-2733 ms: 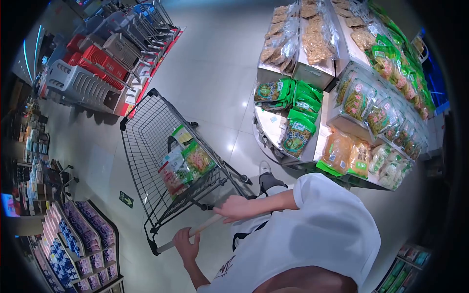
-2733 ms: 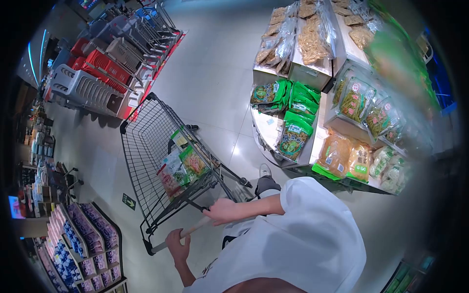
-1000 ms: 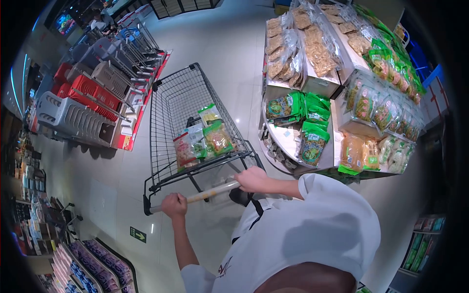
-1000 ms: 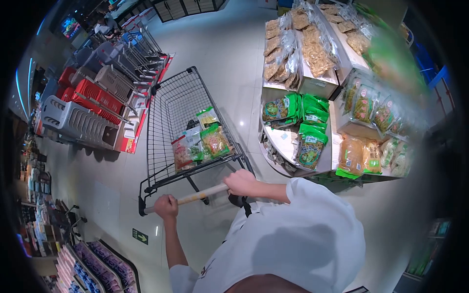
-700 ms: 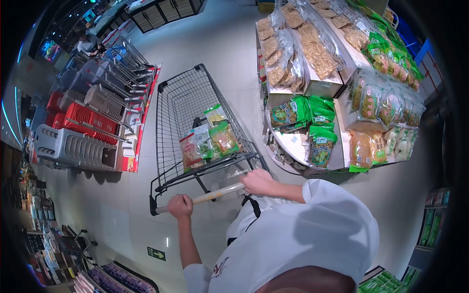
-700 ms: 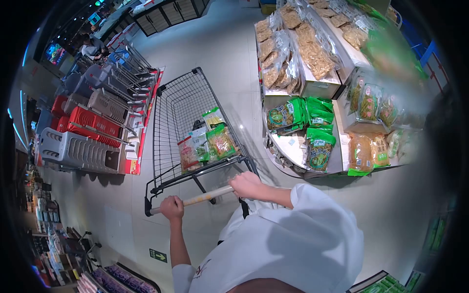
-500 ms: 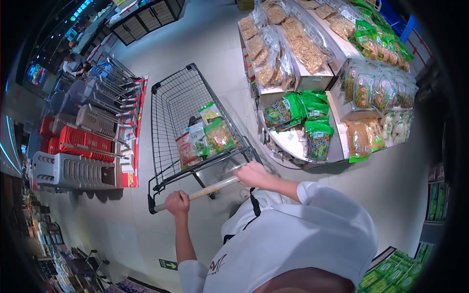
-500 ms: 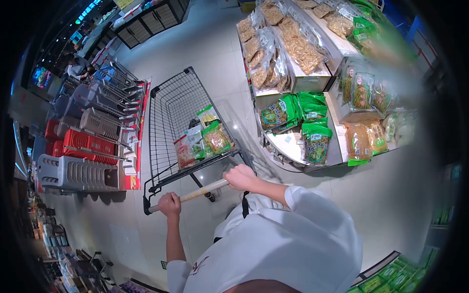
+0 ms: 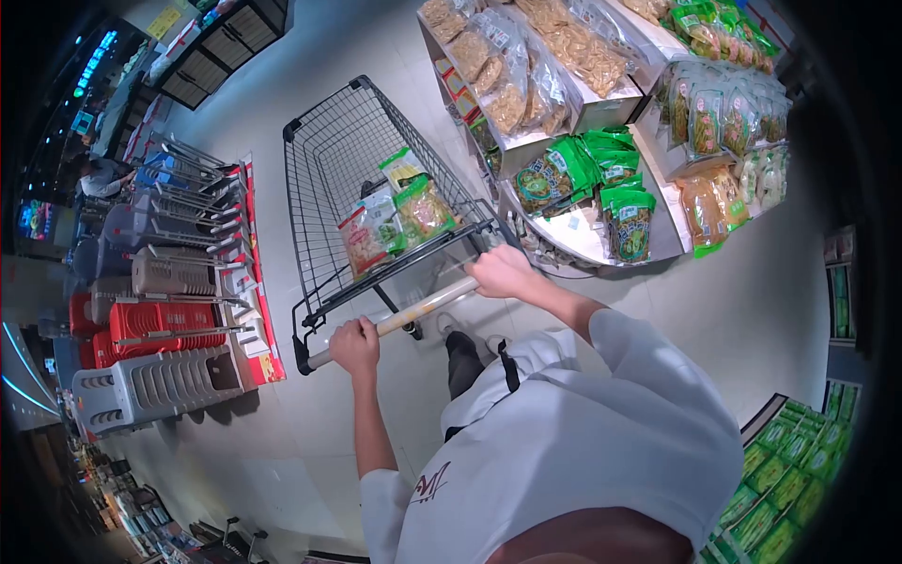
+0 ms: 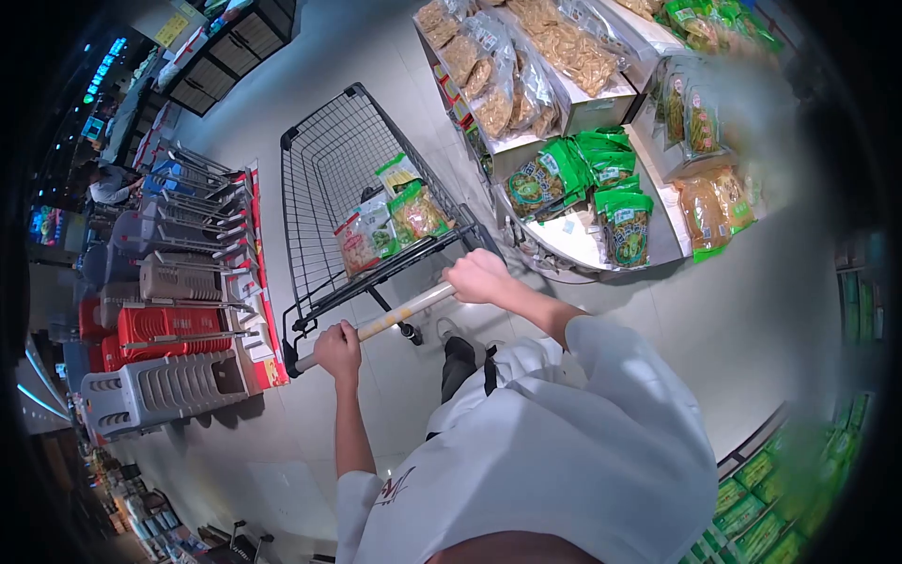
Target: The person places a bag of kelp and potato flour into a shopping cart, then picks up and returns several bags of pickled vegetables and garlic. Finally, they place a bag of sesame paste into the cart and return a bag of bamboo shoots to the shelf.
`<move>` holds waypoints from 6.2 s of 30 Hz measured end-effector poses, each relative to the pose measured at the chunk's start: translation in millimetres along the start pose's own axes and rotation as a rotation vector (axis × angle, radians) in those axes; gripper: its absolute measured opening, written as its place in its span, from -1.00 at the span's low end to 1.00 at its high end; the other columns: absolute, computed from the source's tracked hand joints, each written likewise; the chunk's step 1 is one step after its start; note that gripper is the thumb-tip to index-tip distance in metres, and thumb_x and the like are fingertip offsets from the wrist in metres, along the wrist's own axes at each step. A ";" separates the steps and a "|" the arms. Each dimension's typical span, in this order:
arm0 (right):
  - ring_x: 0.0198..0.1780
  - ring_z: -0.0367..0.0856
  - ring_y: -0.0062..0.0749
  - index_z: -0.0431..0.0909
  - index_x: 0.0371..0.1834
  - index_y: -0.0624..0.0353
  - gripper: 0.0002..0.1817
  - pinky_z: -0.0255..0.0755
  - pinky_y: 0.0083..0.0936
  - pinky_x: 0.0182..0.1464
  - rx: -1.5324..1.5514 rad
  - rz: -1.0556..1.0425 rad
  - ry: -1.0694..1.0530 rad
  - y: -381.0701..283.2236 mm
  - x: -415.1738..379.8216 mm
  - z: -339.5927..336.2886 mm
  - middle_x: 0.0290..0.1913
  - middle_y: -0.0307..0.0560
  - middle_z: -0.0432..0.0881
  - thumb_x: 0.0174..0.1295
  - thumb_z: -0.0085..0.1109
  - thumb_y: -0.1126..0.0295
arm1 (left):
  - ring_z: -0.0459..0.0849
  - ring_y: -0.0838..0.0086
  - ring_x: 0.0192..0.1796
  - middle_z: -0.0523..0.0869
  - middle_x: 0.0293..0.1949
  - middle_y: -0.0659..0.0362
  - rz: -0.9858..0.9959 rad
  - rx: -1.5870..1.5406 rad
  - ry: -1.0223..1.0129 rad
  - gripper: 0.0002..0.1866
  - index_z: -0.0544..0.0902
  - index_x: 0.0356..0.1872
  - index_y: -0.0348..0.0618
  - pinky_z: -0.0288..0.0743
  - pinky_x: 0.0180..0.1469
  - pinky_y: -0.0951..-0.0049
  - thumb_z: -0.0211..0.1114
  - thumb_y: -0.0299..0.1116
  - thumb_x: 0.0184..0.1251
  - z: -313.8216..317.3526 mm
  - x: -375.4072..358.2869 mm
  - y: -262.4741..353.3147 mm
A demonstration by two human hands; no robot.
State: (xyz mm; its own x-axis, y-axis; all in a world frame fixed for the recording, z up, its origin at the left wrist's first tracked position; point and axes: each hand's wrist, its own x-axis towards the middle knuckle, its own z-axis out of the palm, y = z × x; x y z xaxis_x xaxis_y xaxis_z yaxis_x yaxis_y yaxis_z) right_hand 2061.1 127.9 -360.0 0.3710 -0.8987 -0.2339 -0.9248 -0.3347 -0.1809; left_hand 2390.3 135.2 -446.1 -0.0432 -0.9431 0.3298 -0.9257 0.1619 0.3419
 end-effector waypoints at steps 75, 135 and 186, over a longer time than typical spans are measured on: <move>-0.38 0.54 -0.32 0.49 -0.51 -0.01 -0.83 0.37 -0.33 -0.33 -0.058 0.343 0.394 112.1 428.7 -45.9 -0.53 -0.26 0.45 -0.21 0.26 0.34 | 0.60 0.29 -0.55 0.53 -0.58 0.19 0.475 -0.284 -0.490 -0.69 0.51 -0.58 -0.07 0.49 -0.52 0.30 0.36 -0.16 0.24 178.6 506.6 -131.6; -0.29 0.54 -0.31 0.50 -0.45 0.03 -0.78 0.37 -0.36 -0.22 -0.016 0.485 0.529 424.1 768.4 -96.0 -0.44 -0.23 0.46 -0.23 0.31 0.42 | 0.55 0.27 -0.59 0.49 -0.64 0.18 0.614 -0.220 -0.457 -0.63 0.49 -0.65 -0.07 0.40 -0.54 0.25 0.30 -0.14 0.30 449.5 933.9 -60.3; -0.29 0.57 -0.31 0.51 -0.47 0.00 -0.88 0.42 -0.34 -0.16 -0.019 0.696 0.472 517.1 933.8 -120.5 -0.45 -0.27 0.50 -0.08 0.26 0.37 | 0.74 0.01 -0.31 0.75 -0.39 -0.01 0.532 -0.282 -1.063 -0.57 0.70 -0.40 -0.18 0.57 -0.22 0.05 0.11 -0.02 0.45 559.2 1163.2 -36.7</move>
State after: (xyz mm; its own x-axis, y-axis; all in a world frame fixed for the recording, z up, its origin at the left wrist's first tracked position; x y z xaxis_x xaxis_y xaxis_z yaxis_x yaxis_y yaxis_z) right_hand 1919.2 -918.5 -556.9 -0.3547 -0.9246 0.1393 -0.9324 0.3387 -0.1260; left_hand 2164.0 -1130.2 -567.1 -0.7998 -0.4865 -0.3517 -0.5906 0.5325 0.6064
